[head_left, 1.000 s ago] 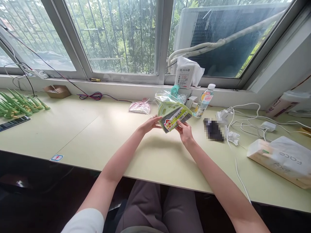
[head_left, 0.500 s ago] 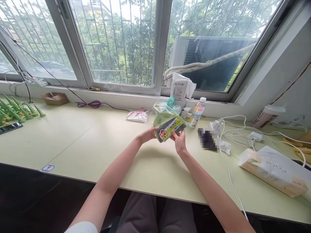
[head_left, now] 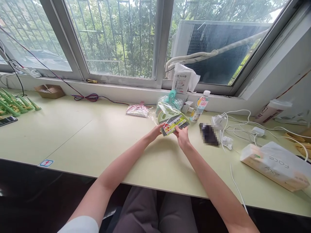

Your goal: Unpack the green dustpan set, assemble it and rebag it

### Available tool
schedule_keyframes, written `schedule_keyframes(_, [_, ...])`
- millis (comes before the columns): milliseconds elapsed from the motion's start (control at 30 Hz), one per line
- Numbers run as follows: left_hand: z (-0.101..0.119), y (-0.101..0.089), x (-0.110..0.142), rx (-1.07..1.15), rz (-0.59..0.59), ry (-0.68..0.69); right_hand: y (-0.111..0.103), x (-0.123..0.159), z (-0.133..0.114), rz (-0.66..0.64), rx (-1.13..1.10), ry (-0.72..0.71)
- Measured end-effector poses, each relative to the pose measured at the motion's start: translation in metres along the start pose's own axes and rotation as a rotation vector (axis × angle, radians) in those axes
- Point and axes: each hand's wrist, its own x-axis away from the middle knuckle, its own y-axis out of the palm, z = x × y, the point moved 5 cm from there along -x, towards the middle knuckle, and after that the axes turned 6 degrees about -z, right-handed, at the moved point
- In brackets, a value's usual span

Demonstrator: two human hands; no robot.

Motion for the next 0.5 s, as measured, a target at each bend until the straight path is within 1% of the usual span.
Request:
schedule_keyframes(100, [0.007,0.0,0.001,-0.01,-0.044,-0.005,0.002,-0.005,-0.01,-0.109,0.013,0.0])
schedule_keyframes(167, [0.012,-0.001,0.002,-0.002,-0.048,0.015,0.004,-0.005,-0.015,-0.149,0.014,-0.012])
schedule_keyframes(300, [0.021,-0.004,0.004,0.045,0.007,0.066,0.006,-0.003,-0.019,-0.182,0.03,-0.002])
schedule_keyframes(433, [0.029,-0.013,0.006,0.098,0.086,0.14,0.008,-0.002,-0.016,-0.228,0.071,0.044])
schedule_keyframes(500, [0.027,-0.013,0.004,0.097,0.065,0.122,0.01,-0.001,-0.014,-0.225,0.062,0.036])
